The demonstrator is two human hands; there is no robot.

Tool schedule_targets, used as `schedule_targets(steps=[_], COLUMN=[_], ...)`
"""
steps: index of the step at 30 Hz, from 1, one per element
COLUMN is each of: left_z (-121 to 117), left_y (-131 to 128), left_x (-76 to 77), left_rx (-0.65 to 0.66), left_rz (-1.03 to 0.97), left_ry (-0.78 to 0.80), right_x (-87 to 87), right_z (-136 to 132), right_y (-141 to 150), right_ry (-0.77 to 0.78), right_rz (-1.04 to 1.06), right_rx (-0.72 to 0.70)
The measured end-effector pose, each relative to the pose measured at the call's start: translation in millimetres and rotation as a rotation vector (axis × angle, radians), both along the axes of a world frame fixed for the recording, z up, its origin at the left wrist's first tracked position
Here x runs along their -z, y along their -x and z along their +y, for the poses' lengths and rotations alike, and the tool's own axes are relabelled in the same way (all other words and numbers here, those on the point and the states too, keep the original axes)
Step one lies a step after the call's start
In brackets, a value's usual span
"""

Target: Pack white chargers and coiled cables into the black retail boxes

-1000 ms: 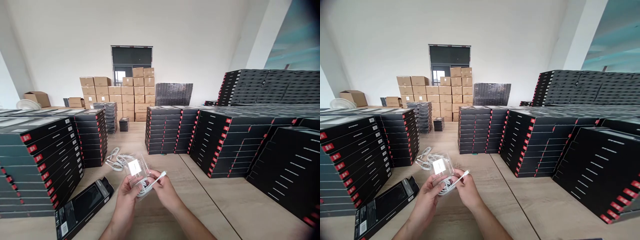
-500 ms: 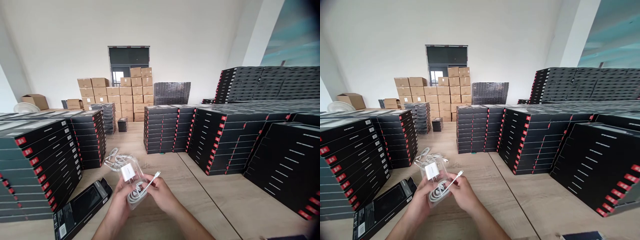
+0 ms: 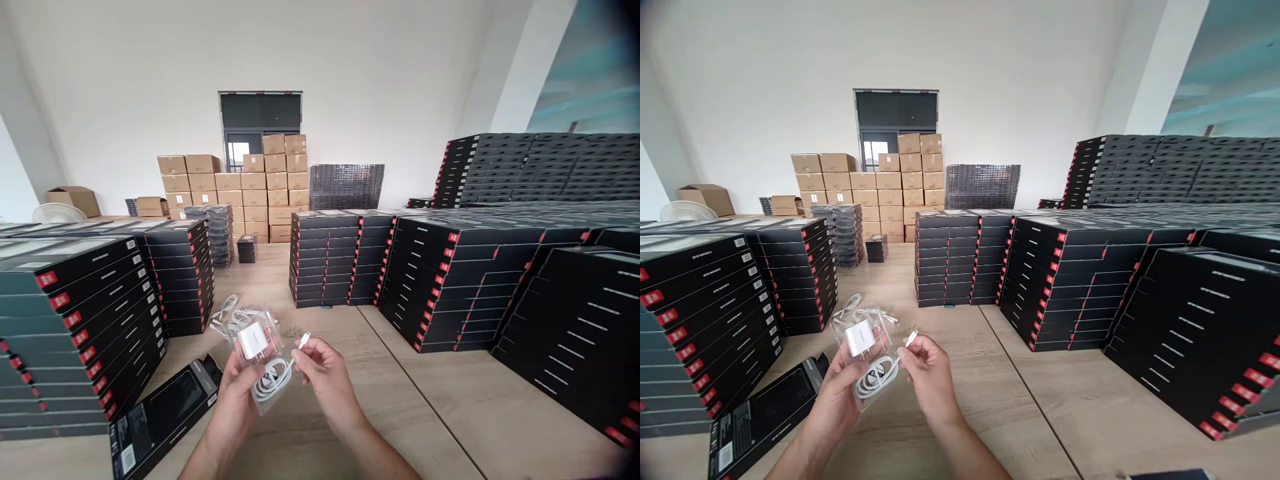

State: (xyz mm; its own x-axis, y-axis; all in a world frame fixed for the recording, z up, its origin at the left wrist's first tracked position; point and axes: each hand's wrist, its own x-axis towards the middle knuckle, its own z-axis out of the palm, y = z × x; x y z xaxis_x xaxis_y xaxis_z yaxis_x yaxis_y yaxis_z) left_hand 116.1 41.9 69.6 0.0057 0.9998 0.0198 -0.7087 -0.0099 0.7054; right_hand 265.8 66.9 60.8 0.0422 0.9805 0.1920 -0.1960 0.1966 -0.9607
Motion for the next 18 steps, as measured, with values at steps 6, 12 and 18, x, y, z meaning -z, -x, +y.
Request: schedule_targets(steps=[6, 12, 18], left_z=[-1.6, -0.7, -5.7], left_y=[-5.4, -11.6, -16.7], left_x=[2.4, 10.3, 8.9], left_rx=[0.031, 0.059, 0.171], left_rz=[0.011, 0.057, 0.033], left_ry=[-0.056, -0.095, -0.089], right_x=[-3.8, -6.4, -6.8], right_z=[-4.8, -10.1, -8.6], right_y=[5.2, 6.9, -1.4], right_ry=[-0.016, -0.181, -0.282], right_rz=[0.006, -0.187, -0.472], right_rx=[0.056, 0.172, 0.117])
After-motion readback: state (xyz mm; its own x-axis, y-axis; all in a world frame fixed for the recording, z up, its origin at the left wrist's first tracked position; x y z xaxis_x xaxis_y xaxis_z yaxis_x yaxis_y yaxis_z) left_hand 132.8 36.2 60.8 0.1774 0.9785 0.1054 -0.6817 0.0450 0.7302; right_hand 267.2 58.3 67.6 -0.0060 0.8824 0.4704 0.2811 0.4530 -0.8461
